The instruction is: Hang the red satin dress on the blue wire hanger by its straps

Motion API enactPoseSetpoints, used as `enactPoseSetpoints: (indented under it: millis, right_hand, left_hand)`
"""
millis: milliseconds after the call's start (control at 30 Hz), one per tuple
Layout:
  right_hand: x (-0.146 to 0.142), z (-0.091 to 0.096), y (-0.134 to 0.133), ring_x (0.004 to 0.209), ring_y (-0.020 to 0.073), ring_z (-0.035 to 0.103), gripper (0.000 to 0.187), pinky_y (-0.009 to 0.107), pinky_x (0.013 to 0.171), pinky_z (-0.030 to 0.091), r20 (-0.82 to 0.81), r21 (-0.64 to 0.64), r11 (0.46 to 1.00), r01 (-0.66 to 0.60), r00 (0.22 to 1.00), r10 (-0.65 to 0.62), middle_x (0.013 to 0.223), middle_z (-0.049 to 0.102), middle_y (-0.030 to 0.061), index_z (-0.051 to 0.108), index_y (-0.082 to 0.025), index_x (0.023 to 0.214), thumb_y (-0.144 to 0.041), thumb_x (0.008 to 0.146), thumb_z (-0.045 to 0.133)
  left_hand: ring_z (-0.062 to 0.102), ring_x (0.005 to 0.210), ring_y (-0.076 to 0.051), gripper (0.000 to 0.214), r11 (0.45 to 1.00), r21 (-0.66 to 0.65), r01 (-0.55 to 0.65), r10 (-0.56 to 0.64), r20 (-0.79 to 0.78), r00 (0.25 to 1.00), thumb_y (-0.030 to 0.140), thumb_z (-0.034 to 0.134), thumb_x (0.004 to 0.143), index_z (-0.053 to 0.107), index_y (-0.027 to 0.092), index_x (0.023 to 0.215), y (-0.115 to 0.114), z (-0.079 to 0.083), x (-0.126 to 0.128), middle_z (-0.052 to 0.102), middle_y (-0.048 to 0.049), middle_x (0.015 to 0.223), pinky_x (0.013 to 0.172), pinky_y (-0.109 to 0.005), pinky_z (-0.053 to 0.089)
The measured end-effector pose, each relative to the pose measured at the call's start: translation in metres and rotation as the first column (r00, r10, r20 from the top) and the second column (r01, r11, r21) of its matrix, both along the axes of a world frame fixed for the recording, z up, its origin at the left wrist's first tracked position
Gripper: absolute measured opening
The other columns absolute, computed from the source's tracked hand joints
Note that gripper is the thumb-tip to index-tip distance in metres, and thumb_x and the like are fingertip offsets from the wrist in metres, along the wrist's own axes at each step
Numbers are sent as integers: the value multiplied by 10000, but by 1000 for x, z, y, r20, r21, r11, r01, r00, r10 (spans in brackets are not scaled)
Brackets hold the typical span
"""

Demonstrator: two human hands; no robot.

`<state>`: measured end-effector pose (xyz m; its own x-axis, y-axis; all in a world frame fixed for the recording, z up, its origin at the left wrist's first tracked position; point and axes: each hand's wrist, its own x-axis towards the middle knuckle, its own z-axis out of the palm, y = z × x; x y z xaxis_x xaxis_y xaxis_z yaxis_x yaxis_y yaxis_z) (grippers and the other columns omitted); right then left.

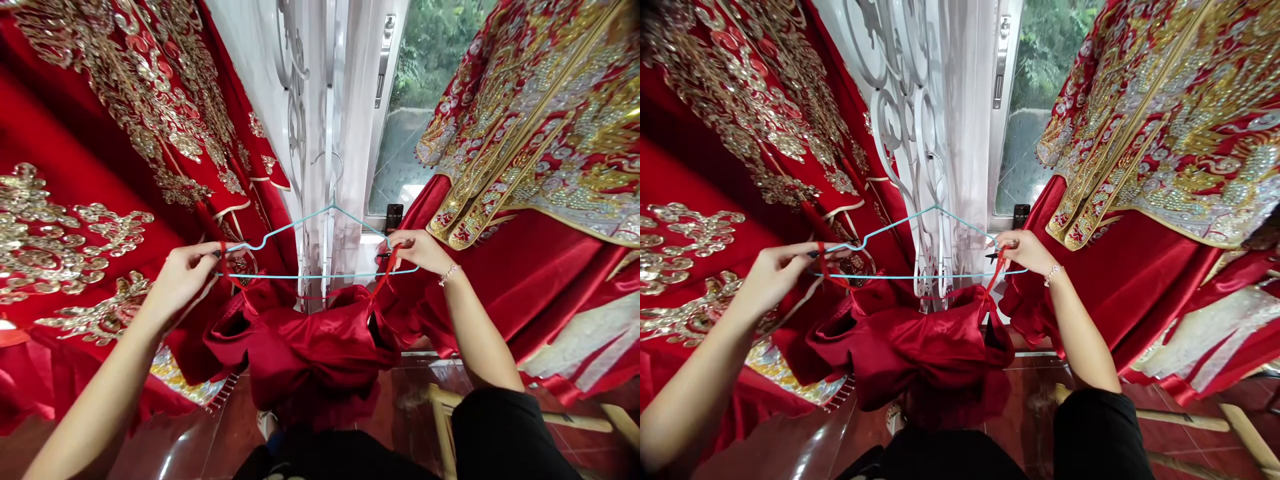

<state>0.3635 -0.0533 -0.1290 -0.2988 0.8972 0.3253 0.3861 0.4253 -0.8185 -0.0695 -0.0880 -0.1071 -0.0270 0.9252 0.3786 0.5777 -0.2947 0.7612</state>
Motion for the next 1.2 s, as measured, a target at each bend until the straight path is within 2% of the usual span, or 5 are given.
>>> enactPoseSetpoints:
  millis: [567, 800, 1000, 1133, 1200]
  right_hand:
    - [-29, -43, -9, 627, 118, 567, 89, 241, 576, 460, -263, 247, 899, 362, 918, -297, 717, 634, -19, 628, -207, 724, -257, 682, 688]
    - [-39, -53, -1, 740, 166, 612, 109, 301, 718, 513, -183, 225, 915, 334, 937, -297, 801, 650, -1, 601, -227, 801, -270, 719, 657]
    - [-35, -71, -35, 1299, 312, 498, 472, 534, 1164, 324, -2, 489, 782, 387, 896, -443, 1366, 563, 101, 575, -268, 1246, -239, 777, 613]
    - [-36, -145, -53, 1276, 314, 502, 378, 545, 1132, 364, -393, 446, 509, 736, 672, -628, 1314, 537, 117, 553, -298, 1227, -289, 851, 514]
    - [-38, -184, -46, 1191, 321, 544, 304, 553, 1095, 395, -217, 209, 656, 725, 688, -692, 1185, 592, 129, 582, -265, 1124, -299, 841, 477]
  left_hand:
    - [617, 610, -164, 427, 943, -57, 328, -332, -220, 917, 351, 402, 713, 749, 129, 826, 49, 35, 18, 749, -60, 711, 701, -329, 566]
    - [657, 752, -259, 247, 944, 143, 298, -105, -725, 680, 244, 481, 750, 717, 189, 794, 81, 39, 24, 677, -81, 790, 850, -458, 548]
    - [621, 1137, -315, 393, 822, 470, 322, -7, -555, 832, 182, 499, 833, 673, 246, 1180, 29, -61, 15, 671, -109, 1131, 1061, -553, 469]
    - [639, 1131, -279, 371, 871, 144, 469, -301, -599, 742, 257, 436, 962, 576, 272, 1306, -5, -145, 4, 633, -107, 1268, 993, -485, 549]
    - [643, 1117, -264, 350, 894, 5, 447, -383, -506, 773, 323, 412, 999, 518, 270, 1329, -9, -168, -2, 550, -125, 1346, 883, -428, 596]
